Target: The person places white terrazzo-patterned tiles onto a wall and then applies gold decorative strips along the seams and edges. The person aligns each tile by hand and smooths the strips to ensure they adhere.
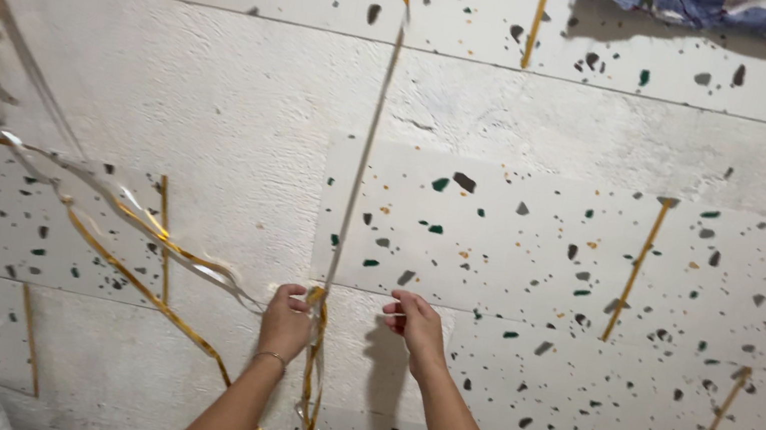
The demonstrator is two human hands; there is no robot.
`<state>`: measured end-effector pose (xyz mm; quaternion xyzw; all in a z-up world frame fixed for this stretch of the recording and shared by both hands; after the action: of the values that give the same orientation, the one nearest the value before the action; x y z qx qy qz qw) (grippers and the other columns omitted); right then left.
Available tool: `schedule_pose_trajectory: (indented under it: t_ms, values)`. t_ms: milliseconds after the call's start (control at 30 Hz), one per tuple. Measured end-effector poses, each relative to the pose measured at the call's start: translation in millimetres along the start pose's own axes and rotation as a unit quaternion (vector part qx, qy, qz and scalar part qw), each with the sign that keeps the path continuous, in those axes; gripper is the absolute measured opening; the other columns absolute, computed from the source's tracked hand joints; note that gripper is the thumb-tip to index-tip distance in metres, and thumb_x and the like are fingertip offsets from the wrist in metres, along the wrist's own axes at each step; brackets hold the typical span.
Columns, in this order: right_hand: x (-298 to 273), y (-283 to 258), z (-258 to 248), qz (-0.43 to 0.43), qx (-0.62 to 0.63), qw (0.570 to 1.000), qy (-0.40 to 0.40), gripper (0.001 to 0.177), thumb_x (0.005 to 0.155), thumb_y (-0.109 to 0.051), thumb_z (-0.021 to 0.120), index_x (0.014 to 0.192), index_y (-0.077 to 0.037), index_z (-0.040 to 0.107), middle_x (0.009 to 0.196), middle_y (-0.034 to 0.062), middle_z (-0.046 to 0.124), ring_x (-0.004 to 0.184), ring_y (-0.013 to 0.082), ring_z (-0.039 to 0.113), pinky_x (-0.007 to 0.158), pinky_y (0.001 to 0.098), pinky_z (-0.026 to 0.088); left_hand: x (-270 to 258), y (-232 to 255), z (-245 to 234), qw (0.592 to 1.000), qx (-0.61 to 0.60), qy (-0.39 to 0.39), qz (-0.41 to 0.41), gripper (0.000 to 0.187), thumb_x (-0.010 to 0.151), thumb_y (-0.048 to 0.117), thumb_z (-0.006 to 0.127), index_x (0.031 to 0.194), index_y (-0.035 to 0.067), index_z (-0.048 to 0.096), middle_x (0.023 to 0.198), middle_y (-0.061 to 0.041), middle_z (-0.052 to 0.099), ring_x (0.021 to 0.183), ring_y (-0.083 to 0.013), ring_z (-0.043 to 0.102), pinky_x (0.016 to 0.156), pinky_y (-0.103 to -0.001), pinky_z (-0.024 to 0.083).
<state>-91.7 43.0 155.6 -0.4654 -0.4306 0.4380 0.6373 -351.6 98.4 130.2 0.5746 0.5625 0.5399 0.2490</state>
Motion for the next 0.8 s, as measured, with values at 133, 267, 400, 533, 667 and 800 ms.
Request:
schedule_pose_trajectory:
  t_ms: [133, 267, 400, 533, 667, 800]
  values:
    - [1.1, 8.9, 15.6, -0.008, -0.035, 0.999, -0.032, 0.032, 0.102, -0.026, 0.055, 0.122, -0.004, 0.07, 0.094, 0.0064, 0.072, 0.078, 0.0143, 0.065, 0.077, 0.0312, 0.055, 4.3, -7.8, -11.4, 0.999, -0.044, 0.004, -0.018, 0.041, 0.081, 0.0, 0.061, 0.121, 0.011, 0.061, 0.092, -0.01, 0.072, 0.089, -0.0253, 0.07, 0.082, -0.038, 0.056]
    - [5.1, 27.2, 32.1, -0.01, -0.094, 0.994, -0.053, 0.036, 0.097, -0.023, 0.059, 0.128, -0.007, 0.068, 0.106, 0.0066, 0.074, 0.091, 0.0162, 0.068, 0.082, 0.0332, 0.055, 10.3, -27.9, -28.7, 0.998, -0.041, 0.022, -0.035, 0.045, 0.079, -0.003, 0.057, 0.121, 0.011, 0.06, 0.096, -0.007, 0.071, 0.092, -0.0237, 0.07, 0.084, -0.038, 0.056]
    - [16.3, 50.1, 41.3, 0.003, -0.134, 0.99, -0.05, 0.047, 0.095, -0.026, 0.064, 0.139, -0.011, 0.06, 0.128, 0.0042, 0.067, 0.112, 0.0172, 0.065, 0.091, 0.0321, 0.052, 14.9, -48.0, -38.5, 0.999, -0.014, 0.05, -0.008, 0.039, 0.083, 0.003, 0.058, 0.121, 0.01, 0.062, 0.095, -0.009, 0.074, 0.093, -0.0254, 0.072, 0.087, -0.036, 0.056]
    - [26.0, 60.8, 47.4, -0.01, -0.111, 0.992, -0.062, 0.054, 0.093, -0.024, 0.067, 0.144, -0.011, 0.055, 0.138, 0.0053, 0.062, 0.118, 0.0196, 0.062, 0.094, 0.031, 0.05, 20.2, -55.9, -36.5, 0.999, 0.0, 0.052, -0.002, 0.039, 0.082, 0.004, 0.061, 0.121, 0.009, 0.062, 0.097, -0.01, 0.073, 0.095, -0.0262, 0.071, 0.089, -0.037, 0.056]
    - [25.8, 53.7, 54.9, -0.016, -0.077, 0.994, -0.07, 0.048, 0.093, -0.017, 0.066, 0.139, -0.009, 0.058, 0.133, 0.0058, 0.065, 0.117, 0.0184, 0.064, 0.096, 0.0289, 0.051, 14.7, -47.2, -31.5, 0.999, 0.001, 0.039, -0.019, 0.039, 0.083, 0.006, 0.064, 0.122, 0.01, 0.061, 0.096, -0.01, 0.073, 0.093, -0.026, 0.071, 0.088, -0.037, 0.056]
    - [21.0, 29.8, 63.4, -0.085, -0.072, 0.992, -0.06, 0.029, 0.097, -0.013, 0.06, 0.123, -0.003, 0.068, 0.117, 0.0074, 0.074, 0.104, 0.0178, 0.068, 0.089, 0.0311, 0.053, 6.2, -24.7, -33.5, 0.998, -0.012, 0.063, 0.012, 0.035, 0.088, 0.007, 0.062, 0.123, 0.01, 0.062, 0.096, -0.009, 0.072, 0.092, -0.0239, 0.07, 0.085, -0.036, 0.055]
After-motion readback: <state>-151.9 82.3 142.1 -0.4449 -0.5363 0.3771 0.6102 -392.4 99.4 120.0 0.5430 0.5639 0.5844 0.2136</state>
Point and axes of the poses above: each hand's wrist, its own x-axis towards the middle knuckle, its own z-axis out of the palm, y = z × x, the point moved 6 cm from there along x, towards the middle knuckle
